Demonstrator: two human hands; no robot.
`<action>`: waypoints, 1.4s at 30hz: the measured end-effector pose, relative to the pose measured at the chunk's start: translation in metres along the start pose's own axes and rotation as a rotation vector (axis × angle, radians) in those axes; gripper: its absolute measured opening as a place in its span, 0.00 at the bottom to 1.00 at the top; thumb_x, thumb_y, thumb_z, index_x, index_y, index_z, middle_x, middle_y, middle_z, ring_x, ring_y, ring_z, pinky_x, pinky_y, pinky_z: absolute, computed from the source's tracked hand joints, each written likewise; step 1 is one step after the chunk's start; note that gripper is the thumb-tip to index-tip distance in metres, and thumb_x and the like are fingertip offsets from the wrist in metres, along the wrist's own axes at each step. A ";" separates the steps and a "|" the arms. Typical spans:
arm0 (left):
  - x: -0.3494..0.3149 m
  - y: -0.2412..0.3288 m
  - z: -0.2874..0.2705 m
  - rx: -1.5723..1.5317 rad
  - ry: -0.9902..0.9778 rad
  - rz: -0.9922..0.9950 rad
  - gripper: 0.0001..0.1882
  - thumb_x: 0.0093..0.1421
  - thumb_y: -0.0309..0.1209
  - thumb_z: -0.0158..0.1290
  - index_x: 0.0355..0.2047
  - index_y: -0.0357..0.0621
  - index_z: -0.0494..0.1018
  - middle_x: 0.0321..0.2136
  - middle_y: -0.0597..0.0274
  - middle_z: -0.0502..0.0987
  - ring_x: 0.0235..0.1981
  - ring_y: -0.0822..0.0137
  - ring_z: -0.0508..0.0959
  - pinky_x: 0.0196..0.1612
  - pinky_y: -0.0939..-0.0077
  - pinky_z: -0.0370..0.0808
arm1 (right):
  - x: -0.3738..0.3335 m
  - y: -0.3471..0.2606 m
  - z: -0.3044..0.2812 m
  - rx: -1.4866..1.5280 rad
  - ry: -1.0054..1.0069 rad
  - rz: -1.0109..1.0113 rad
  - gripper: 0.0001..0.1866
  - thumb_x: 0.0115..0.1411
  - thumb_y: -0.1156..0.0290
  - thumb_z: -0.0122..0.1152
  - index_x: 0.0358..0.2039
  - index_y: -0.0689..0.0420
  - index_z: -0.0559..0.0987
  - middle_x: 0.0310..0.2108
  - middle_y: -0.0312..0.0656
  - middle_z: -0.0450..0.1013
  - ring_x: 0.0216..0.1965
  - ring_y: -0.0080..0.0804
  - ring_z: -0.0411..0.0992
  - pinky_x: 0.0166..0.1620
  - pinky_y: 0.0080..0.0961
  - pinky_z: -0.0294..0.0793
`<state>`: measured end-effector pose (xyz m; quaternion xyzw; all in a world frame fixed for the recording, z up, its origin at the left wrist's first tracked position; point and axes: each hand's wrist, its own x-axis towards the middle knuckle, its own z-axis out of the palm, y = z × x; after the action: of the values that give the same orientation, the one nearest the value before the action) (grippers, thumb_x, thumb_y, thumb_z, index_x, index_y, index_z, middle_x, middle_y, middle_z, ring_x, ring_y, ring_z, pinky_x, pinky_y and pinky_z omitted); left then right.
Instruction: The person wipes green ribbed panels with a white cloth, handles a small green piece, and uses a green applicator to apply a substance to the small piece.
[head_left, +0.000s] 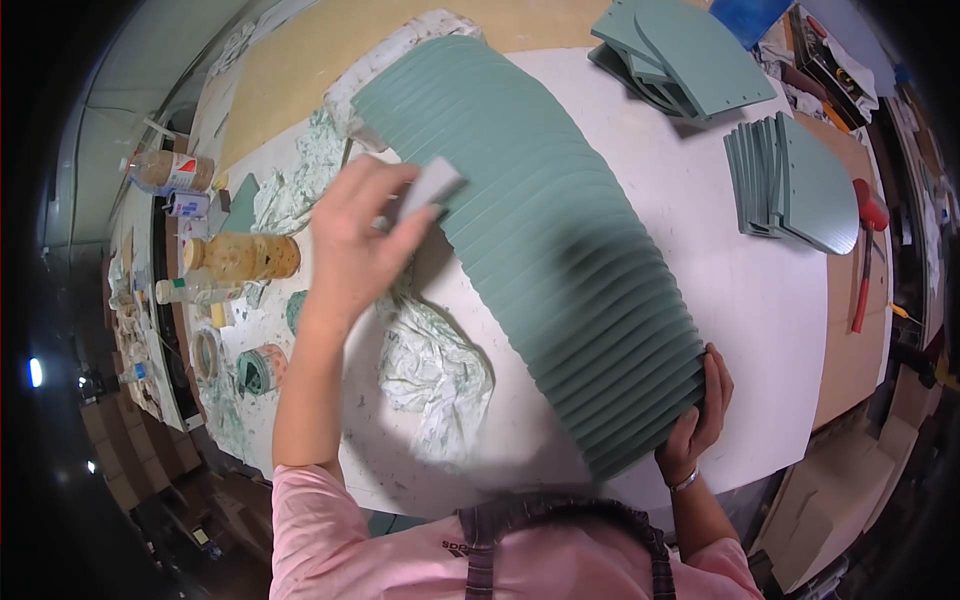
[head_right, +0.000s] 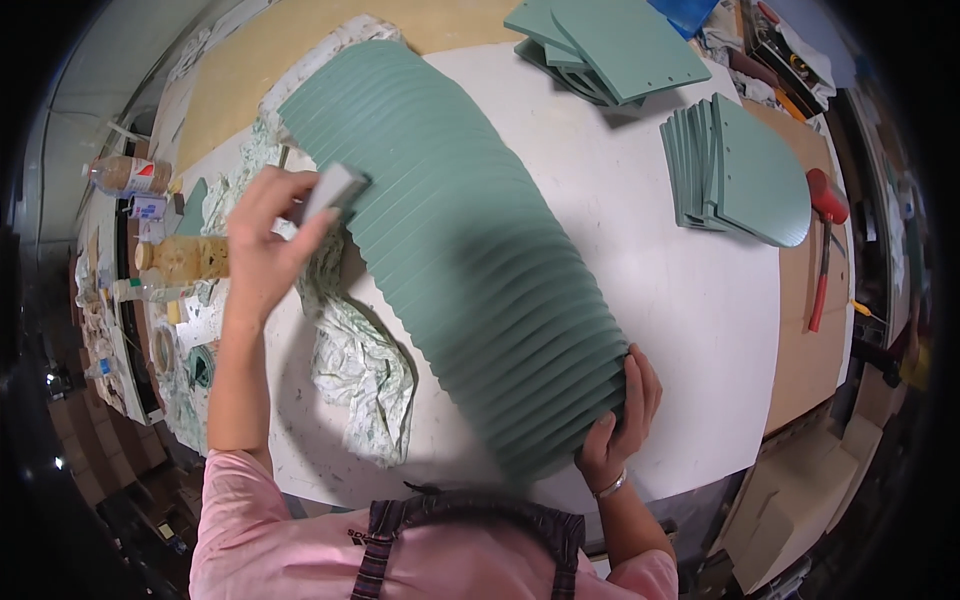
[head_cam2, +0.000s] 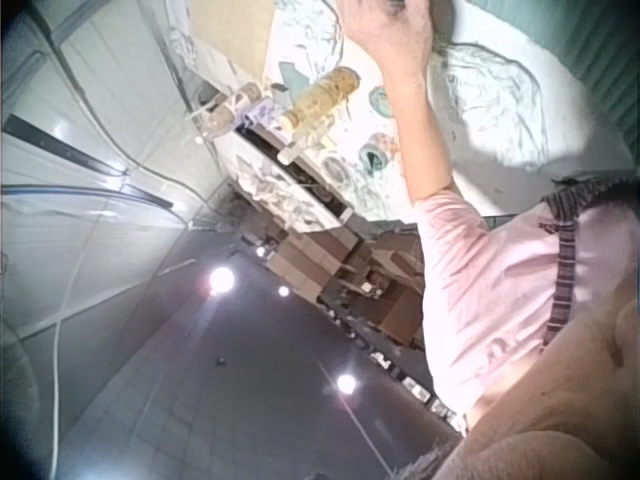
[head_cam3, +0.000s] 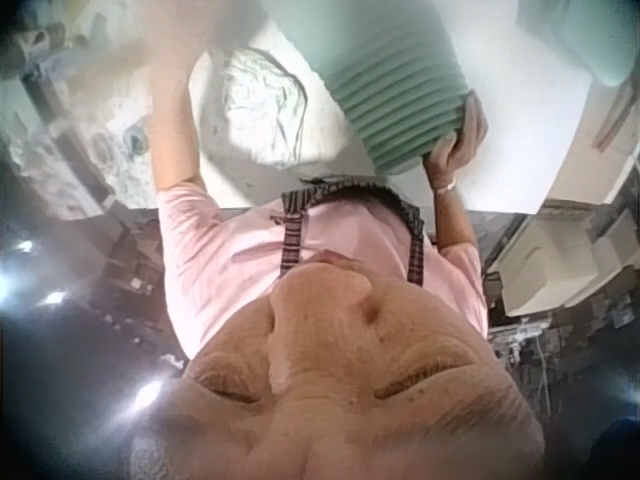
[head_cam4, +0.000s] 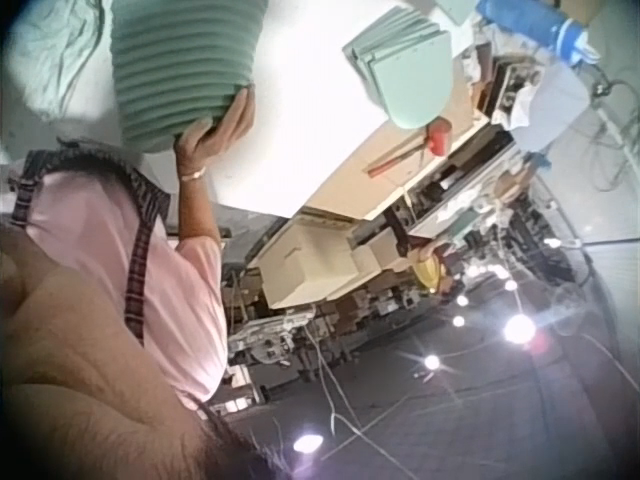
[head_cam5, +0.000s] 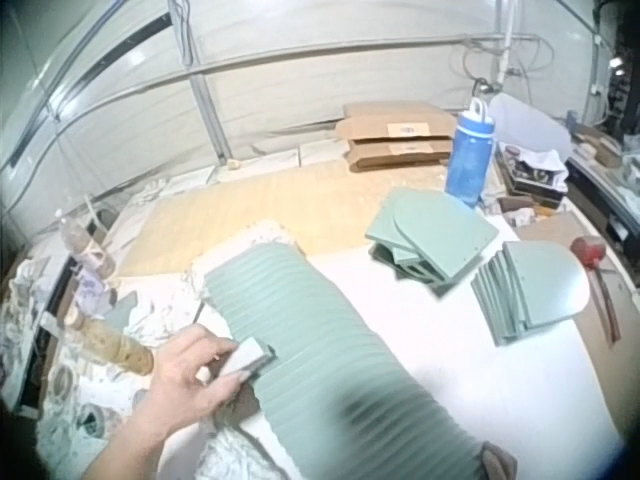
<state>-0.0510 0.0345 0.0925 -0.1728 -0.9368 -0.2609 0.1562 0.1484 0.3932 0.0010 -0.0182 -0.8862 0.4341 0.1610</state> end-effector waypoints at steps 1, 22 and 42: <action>0.000 0.008 0.004 -0.088 -0.006 0.093 0.17 0.47 0.26 0.68 0.38 0.39 0.79 0.30 0.56 0.76 0.32 0.56 0.79 0.36 0.66 0.78 | 0.000 0.000 0.000 0.006 0.004 -0.008 0.32 0.66 0.62 0.41 0.63 0.72 0.69 0.64 0.62 0.65 0.66 0.54 0.63 0.68 0.45 0.60; 0.010 0.023 -0.031 0.090 -0.513 -0.029 0.17 0.47 0.24 0.66 0.40 0.44 0.83 0.34 0.60 0.79 0.37 0.57 0.77 0.40 0.64 0.75 | 0.001 0.006 -0.002 -0.061 0.063 -0.048 0.30 0.61 0.64 0.45 0.61 0.68 0.72 0.61 0.59 0.70 0.60 0.56 0.68 0.64 0.47 0.61; 0.021 0.054 0.017 0.059 -0.195 0.239 0.14 0.47 0.25 0.66 0.36 0.45 0.81 0.31 0.62 0.78 0.36 0.57 0.76 0.38 0.64 0.75 | 0.003 0.003 0.000 -0.011 0.063 -0.066 0.31 0.58 0.66 0.46 0.60 0.69 0.72 0.61 0.59 0.70 0.60 0.56 0.68 0.64 0.47 0.61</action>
<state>-0.0515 0.0928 0.1101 -0.3030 -0.9275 -0.1948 0.0995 0.1452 0.3960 -0.0006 -0.0034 -0.8830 0.4230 0.2032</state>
